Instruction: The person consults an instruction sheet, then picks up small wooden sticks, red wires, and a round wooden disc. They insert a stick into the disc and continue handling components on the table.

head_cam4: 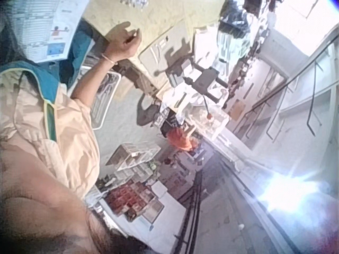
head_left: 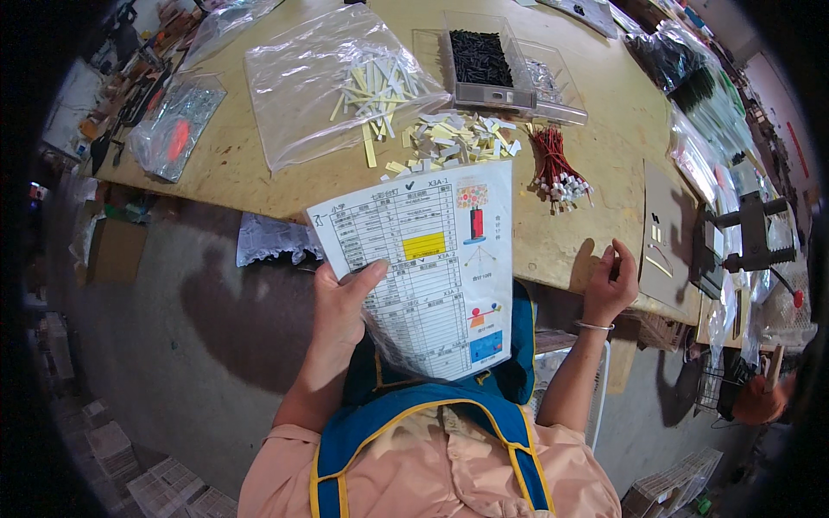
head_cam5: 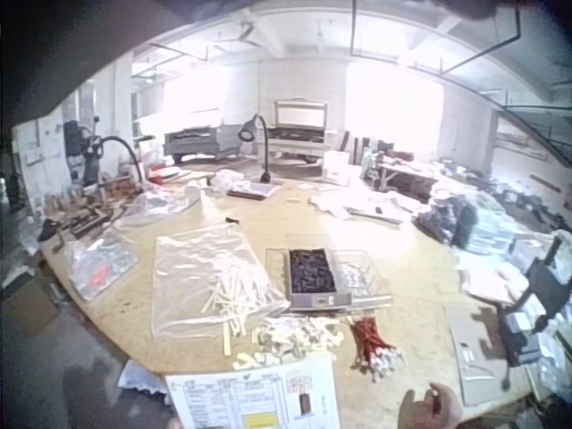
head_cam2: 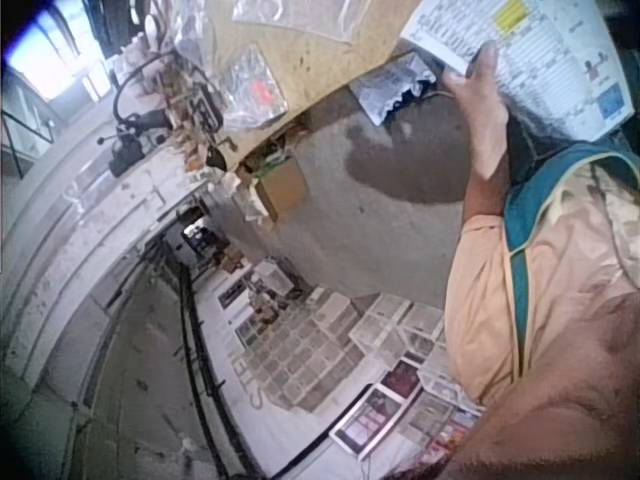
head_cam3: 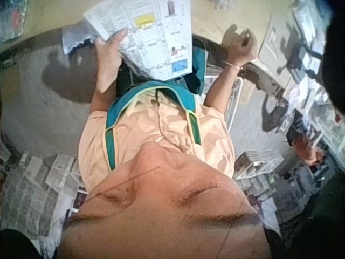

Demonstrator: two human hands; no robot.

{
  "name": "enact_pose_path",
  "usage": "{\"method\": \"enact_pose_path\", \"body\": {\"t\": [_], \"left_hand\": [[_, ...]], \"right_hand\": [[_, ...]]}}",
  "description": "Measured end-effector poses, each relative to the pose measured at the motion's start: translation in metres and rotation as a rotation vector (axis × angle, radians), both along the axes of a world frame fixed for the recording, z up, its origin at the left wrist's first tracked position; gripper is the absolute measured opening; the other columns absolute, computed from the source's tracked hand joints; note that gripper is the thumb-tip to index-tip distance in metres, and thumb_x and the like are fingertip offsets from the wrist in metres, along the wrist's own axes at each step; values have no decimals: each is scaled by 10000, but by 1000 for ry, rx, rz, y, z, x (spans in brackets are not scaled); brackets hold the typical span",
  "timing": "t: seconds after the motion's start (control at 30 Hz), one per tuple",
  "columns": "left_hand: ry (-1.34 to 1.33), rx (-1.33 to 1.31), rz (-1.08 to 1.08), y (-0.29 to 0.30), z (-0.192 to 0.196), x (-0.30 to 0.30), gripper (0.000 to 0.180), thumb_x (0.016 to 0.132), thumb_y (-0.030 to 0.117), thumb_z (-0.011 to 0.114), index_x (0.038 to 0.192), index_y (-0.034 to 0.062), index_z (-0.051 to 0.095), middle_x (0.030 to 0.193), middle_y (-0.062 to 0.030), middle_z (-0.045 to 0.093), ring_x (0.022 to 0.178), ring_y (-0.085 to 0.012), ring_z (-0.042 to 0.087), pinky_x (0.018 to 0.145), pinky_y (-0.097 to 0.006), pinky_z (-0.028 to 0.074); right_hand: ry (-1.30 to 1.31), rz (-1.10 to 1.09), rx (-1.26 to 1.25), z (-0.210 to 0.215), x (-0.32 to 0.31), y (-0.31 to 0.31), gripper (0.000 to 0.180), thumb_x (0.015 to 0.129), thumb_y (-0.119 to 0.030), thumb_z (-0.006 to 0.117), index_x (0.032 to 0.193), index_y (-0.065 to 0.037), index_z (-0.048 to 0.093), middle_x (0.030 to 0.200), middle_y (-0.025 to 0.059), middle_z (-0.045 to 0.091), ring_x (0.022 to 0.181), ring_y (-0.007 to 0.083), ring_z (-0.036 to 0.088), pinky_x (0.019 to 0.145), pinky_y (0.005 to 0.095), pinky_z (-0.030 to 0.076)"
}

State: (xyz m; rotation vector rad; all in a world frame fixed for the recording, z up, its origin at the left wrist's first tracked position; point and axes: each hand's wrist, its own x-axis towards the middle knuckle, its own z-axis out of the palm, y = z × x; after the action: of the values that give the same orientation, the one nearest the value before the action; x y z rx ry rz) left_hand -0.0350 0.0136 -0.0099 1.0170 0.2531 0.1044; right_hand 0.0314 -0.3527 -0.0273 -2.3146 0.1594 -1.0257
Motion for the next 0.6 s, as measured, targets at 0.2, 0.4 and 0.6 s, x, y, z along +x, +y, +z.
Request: {"method": "enact_pose_path", "body": {"t": [0.2,0.4,0.6], "left_hand": [[-2,53,19,-3,-2,2,318,880,-31,704,1196,-24,663,1143,-107,713,1010,-151,675,900,-309,536],[18,80,31,-1,-4,3,376,859,-24,725,1224,-24,638,1164,-138,704,1025,-189,684,903,-337,550],[18,72,27,-4,-1,4,380,858,-23,727,1226,-24,637,1166,-141,702,1030,-194,683,903,-336,552]], "right_hand": [[-32,-63,8,-1,1,0,172,930,-74,674,1091,-20,702,679,23,560,578,87,469,537,243,412],[-117,-124,58,-3,1,1,235,929,-85,677,1155,-25,700,660,15,528,568,85,436,528,243,392],[-28,-142,-31,-4,3,-4,273,931,-128,679,1181,-19,688,650,14,513,562,90,429,519,257,386]]}}
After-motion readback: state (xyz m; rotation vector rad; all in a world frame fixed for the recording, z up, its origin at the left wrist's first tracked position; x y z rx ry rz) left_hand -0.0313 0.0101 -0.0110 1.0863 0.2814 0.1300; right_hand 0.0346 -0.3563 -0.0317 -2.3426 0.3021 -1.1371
